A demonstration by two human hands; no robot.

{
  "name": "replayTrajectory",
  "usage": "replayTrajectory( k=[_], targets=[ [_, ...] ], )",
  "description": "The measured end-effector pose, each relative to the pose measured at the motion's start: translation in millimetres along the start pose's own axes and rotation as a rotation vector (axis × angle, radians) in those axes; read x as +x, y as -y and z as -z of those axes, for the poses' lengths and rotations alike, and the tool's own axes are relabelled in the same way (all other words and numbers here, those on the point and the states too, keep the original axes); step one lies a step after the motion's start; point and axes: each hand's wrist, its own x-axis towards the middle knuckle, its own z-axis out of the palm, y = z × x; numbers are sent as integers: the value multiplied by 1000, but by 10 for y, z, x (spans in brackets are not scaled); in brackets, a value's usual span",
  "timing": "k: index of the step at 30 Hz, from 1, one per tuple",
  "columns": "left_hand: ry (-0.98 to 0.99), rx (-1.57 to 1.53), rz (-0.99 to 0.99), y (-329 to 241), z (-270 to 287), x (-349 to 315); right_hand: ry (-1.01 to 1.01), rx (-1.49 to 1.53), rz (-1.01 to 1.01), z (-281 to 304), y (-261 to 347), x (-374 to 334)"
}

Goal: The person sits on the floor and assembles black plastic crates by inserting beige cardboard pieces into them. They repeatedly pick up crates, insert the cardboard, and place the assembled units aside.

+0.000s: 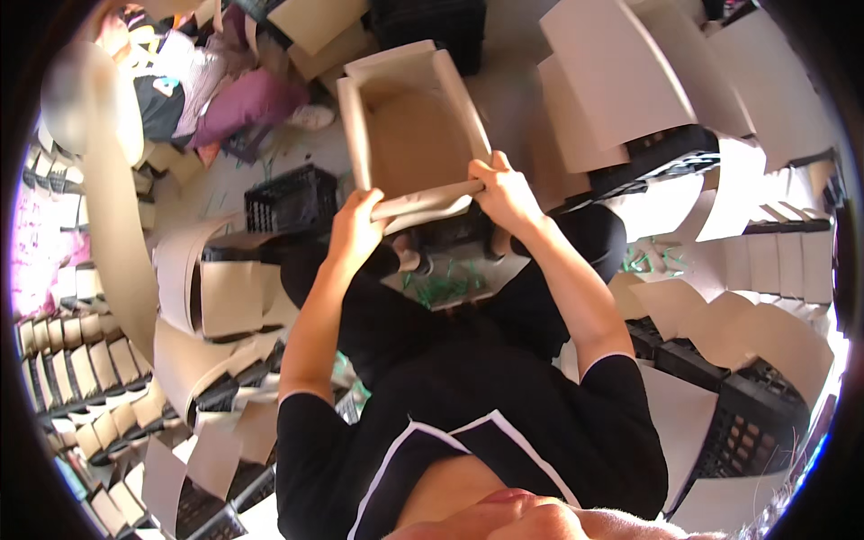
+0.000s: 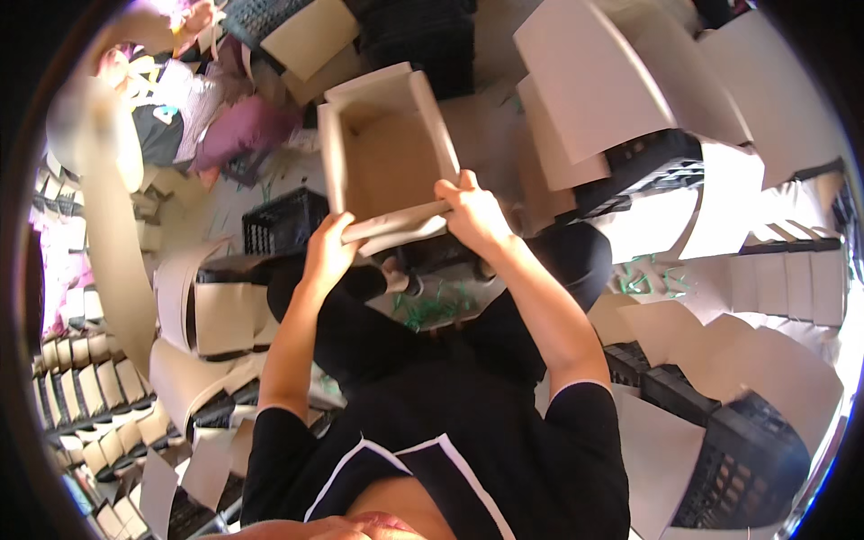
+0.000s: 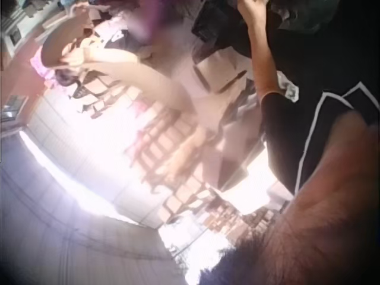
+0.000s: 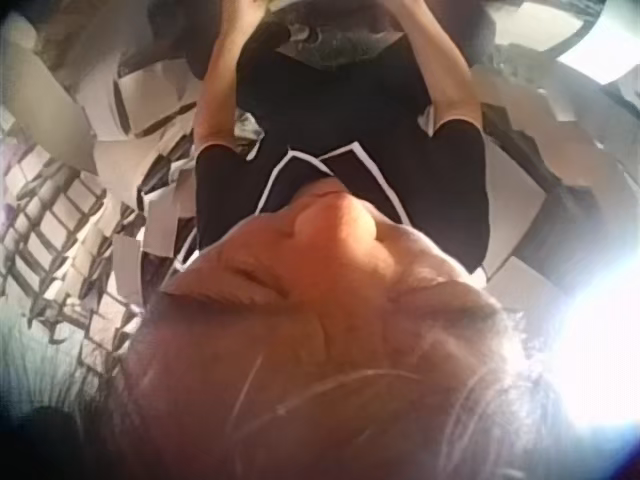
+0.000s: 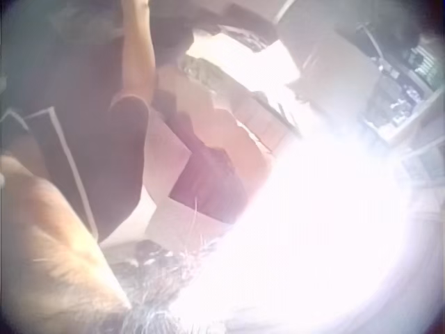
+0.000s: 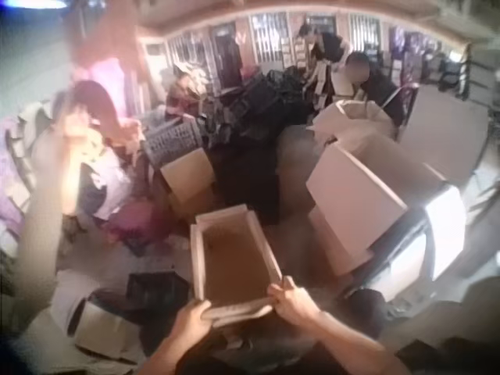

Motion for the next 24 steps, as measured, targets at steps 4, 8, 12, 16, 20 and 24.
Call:
replayTrajectory(
  k=[4, 8, 12, 16, 20, 24],
  targets=[
    [27, 29, -18, -500, 1074, -185, 41, 60, -8, 374, 800, -254],
    [-280, 20, -215, -1112, 1649, 413, -213, -218, 317, 1549, 1347, 149],
    [-444, 99, -441, -2046, 2089, 1003, -501, -425, 440, 2683, 1593, 237],
    [-403, 77, -614, -2946, 2013, 1461, -611, -599, 226, 3426, 1990, -195],
    [-442, -99, -916, -3473, 1494, 1911, -719, -705, 33, 4132, 1138, -460],
    [-306, -84, -891, -3793, 1041, 2027, -768, -624, 17, 4223, 567, -640]
  ],
)
